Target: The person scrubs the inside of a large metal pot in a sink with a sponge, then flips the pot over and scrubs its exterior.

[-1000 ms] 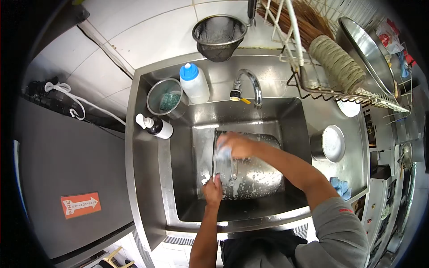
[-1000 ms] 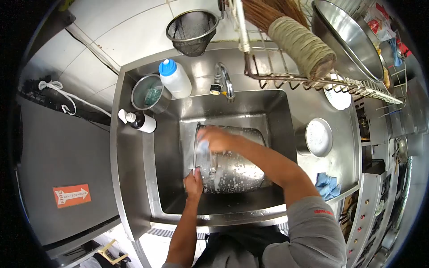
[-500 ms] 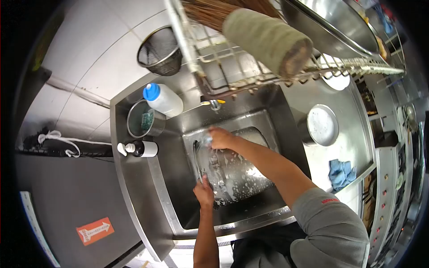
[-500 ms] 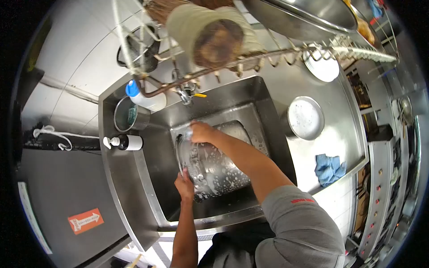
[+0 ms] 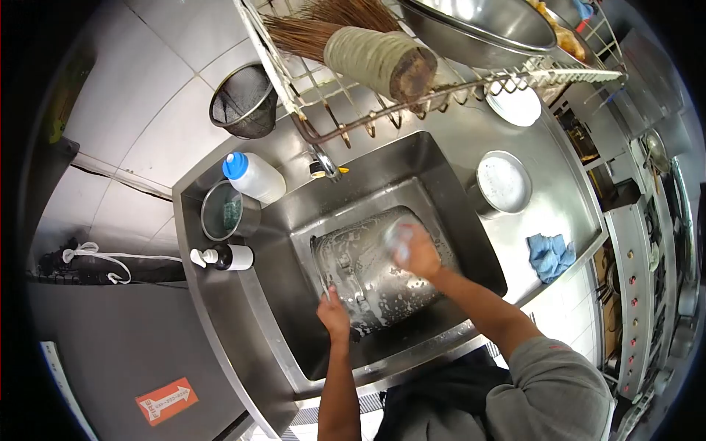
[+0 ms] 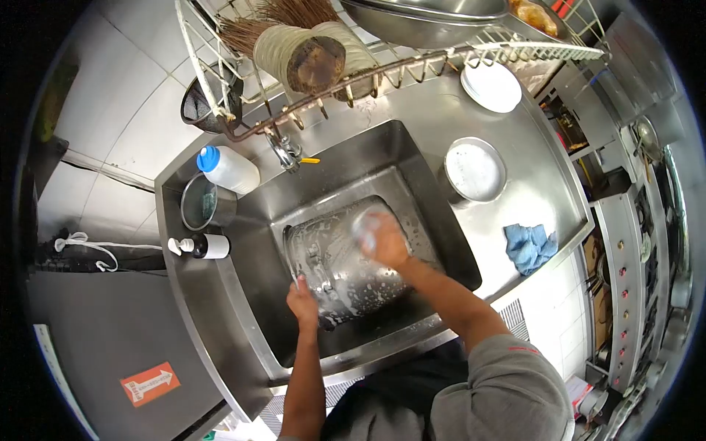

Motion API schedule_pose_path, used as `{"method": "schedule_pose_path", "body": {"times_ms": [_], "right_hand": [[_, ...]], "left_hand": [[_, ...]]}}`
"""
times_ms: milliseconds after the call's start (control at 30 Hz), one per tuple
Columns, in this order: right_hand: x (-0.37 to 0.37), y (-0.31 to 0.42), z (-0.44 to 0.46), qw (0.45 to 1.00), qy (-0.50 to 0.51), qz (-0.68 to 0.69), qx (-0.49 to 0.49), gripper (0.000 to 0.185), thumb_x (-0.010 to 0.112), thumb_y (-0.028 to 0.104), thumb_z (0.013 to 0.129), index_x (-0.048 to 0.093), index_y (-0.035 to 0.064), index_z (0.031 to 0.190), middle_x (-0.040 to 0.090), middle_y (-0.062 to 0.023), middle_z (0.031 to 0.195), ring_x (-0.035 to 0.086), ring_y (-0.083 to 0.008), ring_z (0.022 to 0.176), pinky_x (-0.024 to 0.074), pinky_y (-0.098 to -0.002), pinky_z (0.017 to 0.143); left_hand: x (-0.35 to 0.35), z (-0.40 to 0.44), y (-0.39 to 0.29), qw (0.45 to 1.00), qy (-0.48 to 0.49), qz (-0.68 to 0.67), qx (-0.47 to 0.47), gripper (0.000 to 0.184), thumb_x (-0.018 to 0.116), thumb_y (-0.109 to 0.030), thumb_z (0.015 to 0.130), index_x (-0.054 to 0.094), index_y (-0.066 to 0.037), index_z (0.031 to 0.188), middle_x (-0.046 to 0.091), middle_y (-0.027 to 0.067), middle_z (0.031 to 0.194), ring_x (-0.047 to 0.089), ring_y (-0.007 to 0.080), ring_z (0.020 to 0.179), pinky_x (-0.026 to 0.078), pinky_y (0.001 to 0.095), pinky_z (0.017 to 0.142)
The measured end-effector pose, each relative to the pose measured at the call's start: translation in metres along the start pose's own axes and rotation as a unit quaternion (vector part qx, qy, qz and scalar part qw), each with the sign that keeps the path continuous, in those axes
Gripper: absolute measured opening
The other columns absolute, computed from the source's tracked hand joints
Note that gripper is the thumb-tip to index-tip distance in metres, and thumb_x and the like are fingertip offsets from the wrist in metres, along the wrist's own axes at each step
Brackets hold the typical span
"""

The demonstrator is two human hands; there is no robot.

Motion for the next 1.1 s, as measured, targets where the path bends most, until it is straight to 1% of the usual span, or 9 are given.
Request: {"method": "schedule_pose_path", "body": {"times_ms": [67,233,400,533,667,767,900,1033,1100], "right_hand": [[0.026,-0.038,-0.019,0.99,-0.089,-0.052,0.091,0.03,0.066,0.022,0.076,0.061,0.0043,0.1,0.053,-0.0205,0.116,0.053,-0.0358,0.11,0.0432,-0.0477,0.094],[0.018,0.027,-0.086,0.956,0.1,-0.022,-0.274,0.029,0.068,0.014,0.072,0.062,0.008,0.1,0.054,-0.0178,0.116,0.05,-0.0348,0.113,0.0436,-0.0451,0.097],[-0.042,-0.072,-0.108,0.984,-0.112,-0.09,0.101,0.038,0.072,0.013,0.068,0.064,0.0129,0.104,0.049,-0.0191,0.124,0.049,-0.0397,0.111,0.0416,-0.0469,0.097],[-0.128,-0.008,-0.07,0.98,-0.134,-0.143,-0.037,0.036,0.071,0.012,0.068,0.064,0.0122,0.104,0.05,-0.0198,0.124,0.049,-0.0404,0.112,0.0405,-0.0482,0.098],[-0.188,-0.035,-0.004,0.928,-0.293,-0.217,0.076,0.032,0.068,0.014,0.072,0.064,0.0086,0.103,0.054,-0.0226,0.116,0.053,-0.0416,0.107,0.0436,-0.0482,0.093],[-0.203,-0.09,0.033,0.92,-0.06,-0.237,0.307,0.043,0.065,0.027,0.075,0.063,0.0097,0.114,0.055,-0.0253,0.119,0.054,-0.0419,0.112,0.0446,-0.046,0.097],[-0.195,-0.117,0.052,0.886,0.039,-0.301,0.351,0.054,0.057,0.031,0.077,0.057,0.004,0.124,0.047,-0.027,0.131,0.051,-0.0417,0.118,0.0422,-0.0474,0.1],[-0.18,-0.202,0.052,0.883,0.083,-0.369,0.278,0.057,0.061,0.028,0.071,0.058,0.0042,0.122,0.056,-0.0292,0.12,0.053,-0.0415,0.115,0.0453,-0.0441,0.096],[-0.206,-0.14,0.059,0.895,0.084,-0.319,0.3,0.055,0.062,0.026,0.068,0.061,0.005,0.119,0.057,-0.0266,0.122,0.056,-0.0426,0.111,0.0466,-0.0454,0.095]], "left_hand": [[-0.002,-0.002,0.006,1.0,0.016,-0.009,-0.009,0.046,0.051,-0.037,0.097,0.061,0.007,0.084,0.057,0.0239,0.064,0.053,0.035,0.057,0.042,0.0441,0.058],[0.009,0.006,0.018,0.999,0.003,-0.032,0.011,0.047,0.053,-0.038,0.096,0.062,0.007,0.087,0.059,0.0254,0.068,0.052,0.0371,0.058,0.043,0.0435,0.06],[0.017,0.003,0.013,0.999,-0.015,-0.035,0.016,0.047,0.052,-0.036,0.096,0.062,0.009,0.089,0.061,0.0287,0.076,0.055,0.0437,0.067,0.043,0.0471,0.064],[0.028,0.004,0.004,0.995,-0.064,-0.064,0.038,0.046,0.05,-0.034,0.098,0.062,0.01,0.089,0.062,0.0305,0.081,0.057,0.0469,0.075,0.043,0.0491,0.069],[0.045,0.014,0.009,0.997,-0.056,-0.045,0.01,0.046,0.05,-0.033,0.097,0.061,0.01,0.09,0.062,0.0307,0.08,0.057,0.0466,0.075,0.043,0.0492,0.07],[0.044,0.018,-0.001,0.994,-0.039,-0.096,-0.027,0.046,0.049,-0.034,0.098,0.062,0.009,0.091,0.062,0.0309,0.079,0.057,0.0471,0.075,0.043,0.0489,0.069],[0.035,0.017,-0.019,0.997,-0.06,-0.047,0.008,0.045,0.048,-0.033,0.099,0.061,0.009,0.089,0.061,0.0307,0.077,0.057,0.048,0.075,0.044,0.048,0.069],[0.034,0.013,-0.023,0.993,-0.086,-0.075,-0.006,0.045,0.048,-0.032,0.099,0.061,0.01,0.088,0.061,0.0308,0.076,0.057,0.0492,0.075,0.044,0.0492,0.068],[0.038,0.014,-0.013,0.996,-0.064,-0.064,0.0,0.047,0.047,-0.034,0.099,0.06,0.01,0.087,0.061,0.0314,0.076,0.057,0.0498,0.075,0.044,0.0502,0.068]]}}
Point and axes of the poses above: each hand's wrist, its own z-axis towards the middle knuckle, its own x-axis out of the palm, y = z × x, the point moved 2 cm from there along z, towards the middle knuckle
